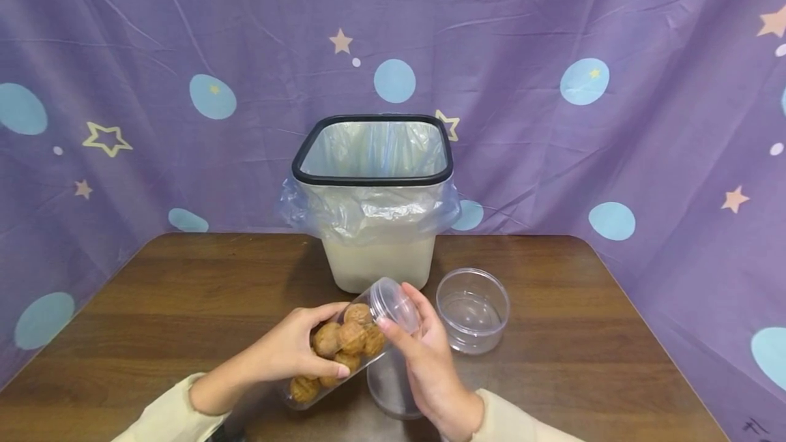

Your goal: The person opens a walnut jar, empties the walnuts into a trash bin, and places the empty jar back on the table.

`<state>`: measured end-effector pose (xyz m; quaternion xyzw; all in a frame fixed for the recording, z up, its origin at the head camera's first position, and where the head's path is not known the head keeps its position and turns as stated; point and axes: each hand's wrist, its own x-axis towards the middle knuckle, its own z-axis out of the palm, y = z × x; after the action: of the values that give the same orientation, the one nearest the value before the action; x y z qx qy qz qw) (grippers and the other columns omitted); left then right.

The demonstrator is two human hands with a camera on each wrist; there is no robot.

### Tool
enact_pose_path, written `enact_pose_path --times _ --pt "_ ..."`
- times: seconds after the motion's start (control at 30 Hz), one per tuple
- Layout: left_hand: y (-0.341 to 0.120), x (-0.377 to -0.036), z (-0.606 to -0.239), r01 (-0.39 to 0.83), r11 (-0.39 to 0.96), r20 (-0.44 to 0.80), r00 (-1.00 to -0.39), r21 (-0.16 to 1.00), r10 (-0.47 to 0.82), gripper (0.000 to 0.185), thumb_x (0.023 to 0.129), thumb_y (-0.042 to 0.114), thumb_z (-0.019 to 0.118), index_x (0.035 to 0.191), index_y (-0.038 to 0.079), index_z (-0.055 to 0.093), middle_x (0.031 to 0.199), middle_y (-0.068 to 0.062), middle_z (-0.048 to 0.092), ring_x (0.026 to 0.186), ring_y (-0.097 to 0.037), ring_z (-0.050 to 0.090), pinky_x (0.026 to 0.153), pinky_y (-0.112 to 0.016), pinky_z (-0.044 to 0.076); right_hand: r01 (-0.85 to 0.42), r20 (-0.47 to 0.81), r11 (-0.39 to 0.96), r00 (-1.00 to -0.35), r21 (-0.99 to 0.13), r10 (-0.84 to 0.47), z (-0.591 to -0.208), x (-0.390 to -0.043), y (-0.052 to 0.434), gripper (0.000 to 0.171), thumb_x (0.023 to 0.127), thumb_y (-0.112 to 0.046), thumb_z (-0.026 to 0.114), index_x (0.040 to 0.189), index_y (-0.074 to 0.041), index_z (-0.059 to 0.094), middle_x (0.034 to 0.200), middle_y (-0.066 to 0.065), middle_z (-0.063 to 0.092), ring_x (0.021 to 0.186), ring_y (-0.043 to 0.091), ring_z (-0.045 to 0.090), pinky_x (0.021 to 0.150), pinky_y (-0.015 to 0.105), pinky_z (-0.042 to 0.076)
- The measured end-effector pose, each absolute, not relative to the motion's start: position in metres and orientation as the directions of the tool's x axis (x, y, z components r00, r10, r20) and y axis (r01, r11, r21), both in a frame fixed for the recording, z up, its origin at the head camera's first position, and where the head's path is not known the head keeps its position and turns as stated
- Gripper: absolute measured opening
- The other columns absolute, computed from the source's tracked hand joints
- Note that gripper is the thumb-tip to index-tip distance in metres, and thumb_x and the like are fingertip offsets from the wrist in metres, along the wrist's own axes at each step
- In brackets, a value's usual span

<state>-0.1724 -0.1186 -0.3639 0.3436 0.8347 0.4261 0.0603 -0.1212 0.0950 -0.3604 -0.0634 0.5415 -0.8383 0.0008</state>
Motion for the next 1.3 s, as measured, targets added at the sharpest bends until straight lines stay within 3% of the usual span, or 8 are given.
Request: enact_pose_path --times 0.63,1.3 --pt "-0.119 -0.173 -0.366 0.525 0.329 0.202 -0.718 0.785 0.666 0.068 0.066 0.035 0.084 0.127 0.019 0.056 0.097 0.008 0.067 0.082 -0.007 0.063 0.073 -0.026 0.054 -0.106 0.15 -0.43 -0.986 -0.897 -0.071 -0.364 -0.123 0.094 0.069 0.082 -0.004 0.062 0.142 0.003 0.028 0.137 0.016 0.037 0.119 0.019 0.046 0.098 0.022 0.042" --pt "-0.121 -0.175 -0.367 0.49 0.215 0.178 -0.636 0.844 0.751 0.059 0.071 0.025 0.081 0.124 0.018 0.057 0.098 0.005 0.067 0.084 -0.009 0.064 0.074 -0.029 0.054 -0.18 0.307 -0.441 -0.922 -0.879 -0.235 -0.373 -0.128 0.116 0.067 0.081 -0.002 0.061 0.141 0.001 0.033 0.138 0.012 0.039 0.123 0.021 0.045 0.103 0.026 0.039"
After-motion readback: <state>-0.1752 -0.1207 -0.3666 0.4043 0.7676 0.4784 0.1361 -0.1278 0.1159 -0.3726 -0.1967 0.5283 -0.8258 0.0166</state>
